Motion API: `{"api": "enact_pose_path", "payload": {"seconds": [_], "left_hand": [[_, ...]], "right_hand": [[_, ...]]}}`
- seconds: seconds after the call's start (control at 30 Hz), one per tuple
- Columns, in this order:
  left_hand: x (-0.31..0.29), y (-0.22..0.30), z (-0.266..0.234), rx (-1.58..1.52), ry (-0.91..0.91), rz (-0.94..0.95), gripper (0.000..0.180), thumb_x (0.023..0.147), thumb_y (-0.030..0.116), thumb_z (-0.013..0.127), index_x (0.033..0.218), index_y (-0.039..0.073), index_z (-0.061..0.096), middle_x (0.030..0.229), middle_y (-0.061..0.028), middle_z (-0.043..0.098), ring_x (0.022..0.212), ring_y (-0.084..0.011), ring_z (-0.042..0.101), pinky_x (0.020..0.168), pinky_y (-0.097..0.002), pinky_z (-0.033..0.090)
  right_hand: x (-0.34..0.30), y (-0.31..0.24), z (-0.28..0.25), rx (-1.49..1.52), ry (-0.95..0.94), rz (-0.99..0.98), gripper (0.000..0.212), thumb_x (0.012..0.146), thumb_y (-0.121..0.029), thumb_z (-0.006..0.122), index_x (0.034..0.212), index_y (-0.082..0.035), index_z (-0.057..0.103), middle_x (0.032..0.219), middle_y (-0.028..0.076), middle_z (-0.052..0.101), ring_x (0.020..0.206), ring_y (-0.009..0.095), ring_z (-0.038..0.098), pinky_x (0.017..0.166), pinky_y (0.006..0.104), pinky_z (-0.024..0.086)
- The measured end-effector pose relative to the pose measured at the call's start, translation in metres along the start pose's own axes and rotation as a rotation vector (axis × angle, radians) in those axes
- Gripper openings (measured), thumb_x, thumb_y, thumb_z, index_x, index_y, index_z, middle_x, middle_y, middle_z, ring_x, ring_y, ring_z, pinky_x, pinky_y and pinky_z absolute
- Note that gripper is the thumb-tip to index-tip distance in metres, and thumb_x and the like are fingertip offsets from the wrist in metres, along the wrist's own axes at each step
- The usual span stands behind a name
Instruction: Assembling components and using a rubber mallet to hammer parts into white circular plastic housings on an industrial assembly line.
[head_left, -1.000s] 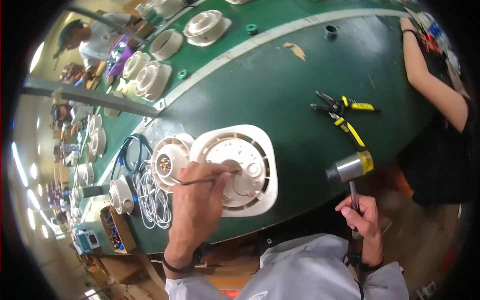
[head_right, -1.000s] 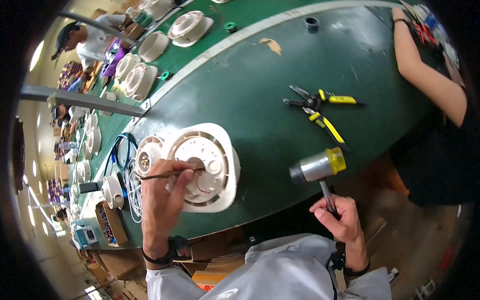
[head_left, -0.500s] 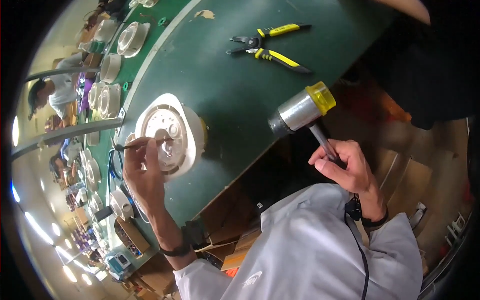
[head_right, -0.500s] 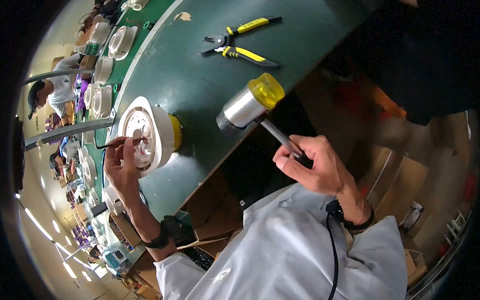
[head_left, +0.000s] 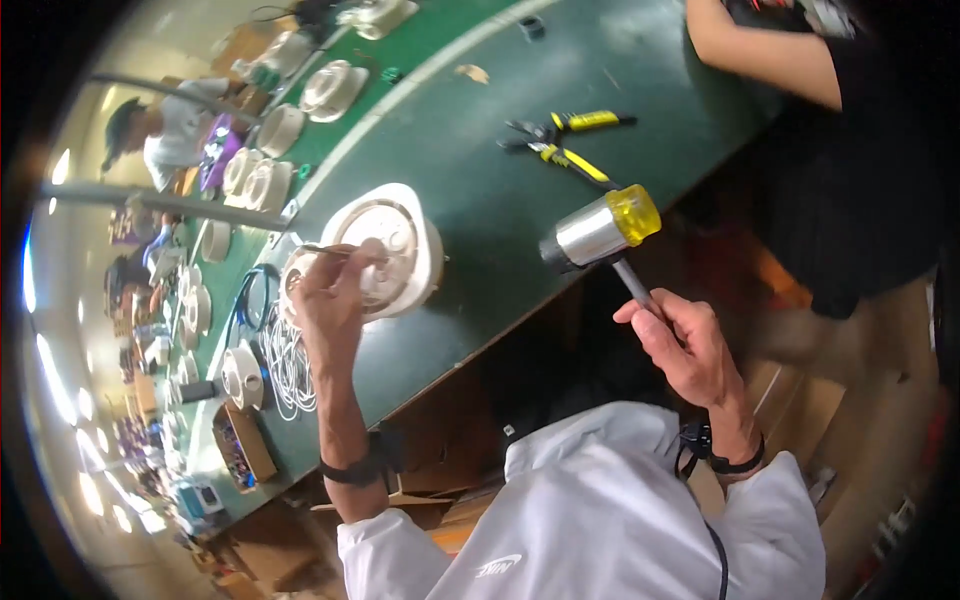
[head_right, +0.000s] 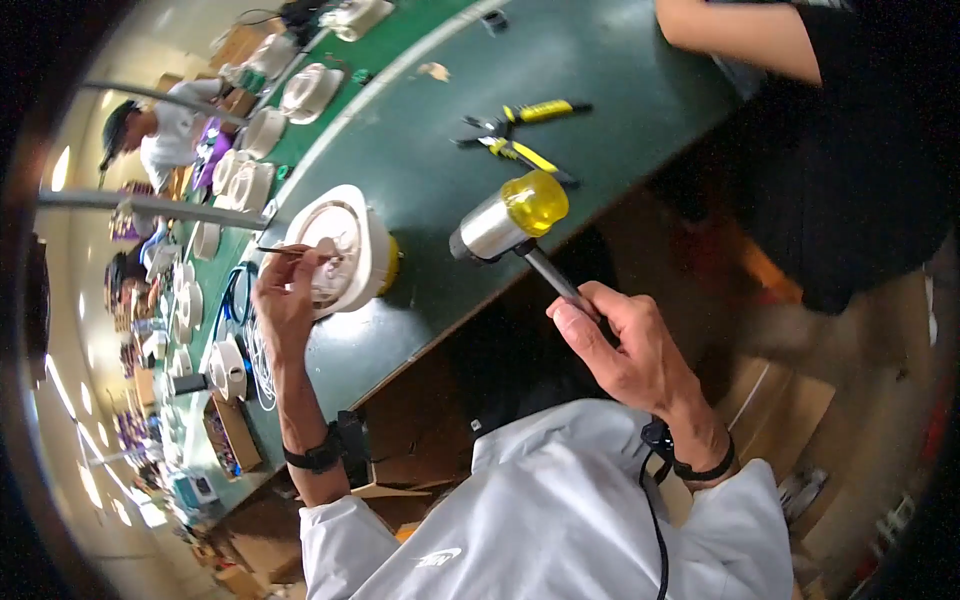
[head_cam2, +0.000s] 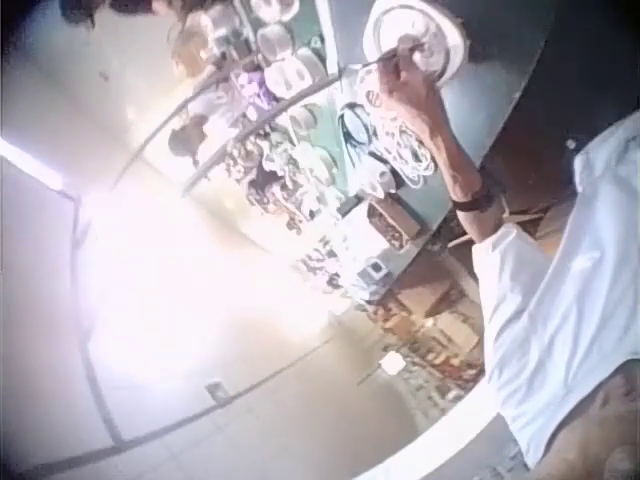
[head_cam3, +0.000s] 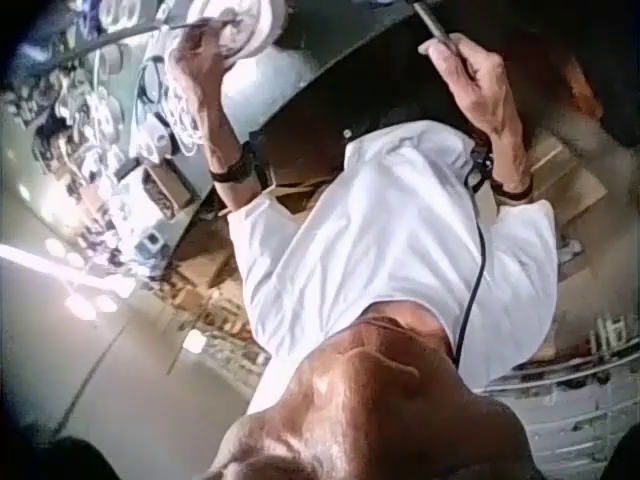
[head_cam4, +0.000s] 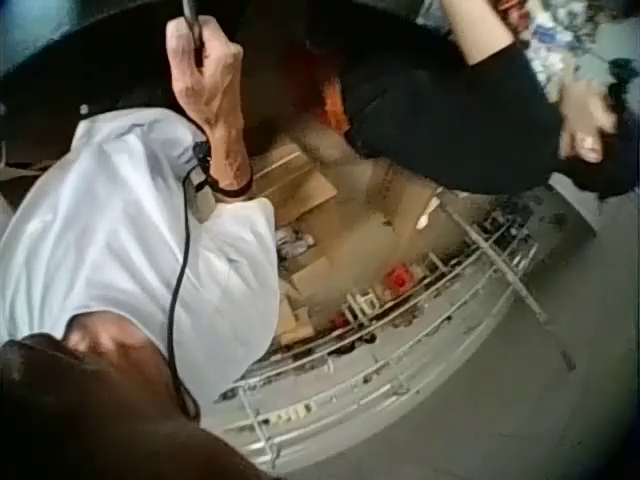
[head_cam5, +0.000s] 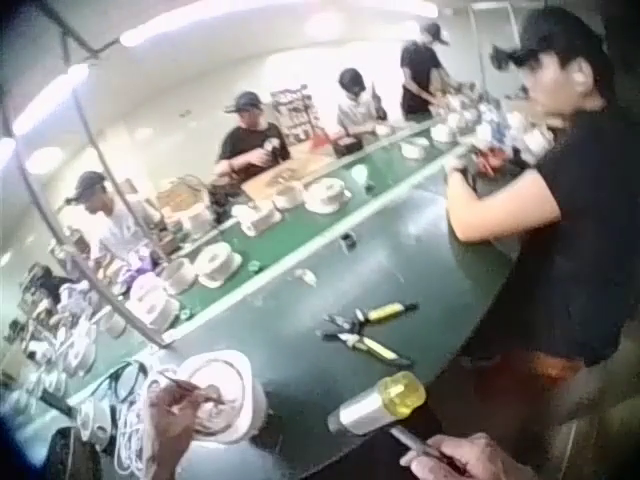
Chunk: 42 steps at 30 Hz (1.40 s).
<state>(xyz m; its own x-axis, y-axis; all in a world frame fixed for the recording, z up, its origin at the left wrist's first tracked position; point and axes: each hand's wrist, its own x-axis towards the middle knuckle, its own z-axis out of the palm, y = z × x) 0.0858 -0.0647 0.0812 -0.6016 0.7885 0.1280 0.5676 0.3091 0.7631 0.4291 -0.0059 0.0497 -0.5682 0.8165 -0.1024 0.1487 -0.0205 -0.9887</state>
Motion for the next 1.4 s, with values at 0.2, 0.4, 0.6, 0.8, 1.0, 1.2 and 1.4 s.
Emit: {"api": "enact_pose_path", "payload": {"seconds": [0.2,0.4,0.6,0.8,1.0,1.2,1.4], "left_hand": [[-0.002,-0.018,0.000,0.022,0.093,0.187,0.014,0.085,0.011,0.062,0.094,0.002,0.069,0.078,-0.0162,0.066,0.070,-0.0261,0.062,0.065,-0.0351,0.046],[-0.008,-0.021,0.000,0.120,0.167,0.277,0.010,0.083,0.011,0.062,0.084,0.001,0.064,0.072,-0.0168,0.060,0.068,-0.0328,0.057,0.066,-0.0434,0.044],[-0.013,-0.016,-0.001,0.056,0.166,0.280,0.011,0.082,0.010,0.062,0.084,0.000,0.064,0.076,-0.0220,0.060,0.073,-0.0379,0.057,0.069,-0.0462,0.044],[-0.004,-0.020,0.006,0.124,0.158,0.333,0.011,0.081,0.010,0.062,0.085,0.001,0.067,0.074,-0.0210,0.060,0.076,-0.0355,0.057,0.070,-0.0459,0.044],[-0.007,-0.023,0.006,0.157,0.152,0.323,0.014,0.082,0.013,0.063,0.089,0.003,0.070,0.075,-0.0167,0.063,0.075,-0.0318,0.058,0.072,-0.0424,0.045],[-0.001,-0.010,-0.029,-0.209,0.336,0.306,0.013,0.094,0.012,0.054,0.093,0.001,0.061,0.080,-0.0157,0.065,0.078,-0.0275,0.063,0.069,-0.0362,0.049],[-0.009,-0.025,-0.066,-0.299,0.274,0.021,0.026,0.096,0.021,0.052,0.099,-0.003,0.062,0.083,-0.0060,0.064,0.073,-0.0105,0.056,0.066,-0.0270,0.046]], "right_hand": [[0.043,-0.081,0.042,-0.248,-0.155,-0.227,0.027,0.097,-0.025,0.052,0.099,0.002,0.060,0.063,0.006,0.047,0.057,0.013,0.044,0.053,0.0284,0.037],[0.088,-0.121,0.095,-0.407,-0.220,-0.325,0.029,0.098,-0.026,0.051,0.096,0.002,0.058,0.064,0.007,0.042,0.058,0.013,0.038,0.054,0.0296,0.035],[0.082,-0.152,0.113,-0.523,-0.160,-0.409,0.028,0.097,-0.026,0.053,0.097,0.002,0.057,0.063,0.008,0.042,0.057,0.013,0.038,0.053,0.0306,0.036],[0.094,-0.134,0.113,-0.736,-0.119,-0.465,0.026,0.097,-0.026,0.053,0.104,-0.002,0.059,0.069,0.019,0.052,0.059,0.032,0.050,0.059,0.0365,0.043],[0.082,-0.145,0.115,-0.611,-0.082,-0.505,0.022,0.096,-0.022,0.053,0.093,0.000,0.057,0.068,0.024,0.055,0.063,0.042,0.056,0.057,0.0430,0.044],[0.082,-0.133,0.094,-0.247,-0.115,-0.314,0.034,0.099,-0.031,0.049,0.105,0.001,0.060,0.063,-0.002,0.038,0.057,0.006,0.036,0.051,0.0247,0.031],[0.082,-0.089,0.066,-0.015,-0.143,-0.088,0.034,0.101,-0.031,0.046,0.112,-0.002,0.059,0.059,-0.006,0.036,0.048,0.001,0.032,0.043,0.0189,0.028]]}}
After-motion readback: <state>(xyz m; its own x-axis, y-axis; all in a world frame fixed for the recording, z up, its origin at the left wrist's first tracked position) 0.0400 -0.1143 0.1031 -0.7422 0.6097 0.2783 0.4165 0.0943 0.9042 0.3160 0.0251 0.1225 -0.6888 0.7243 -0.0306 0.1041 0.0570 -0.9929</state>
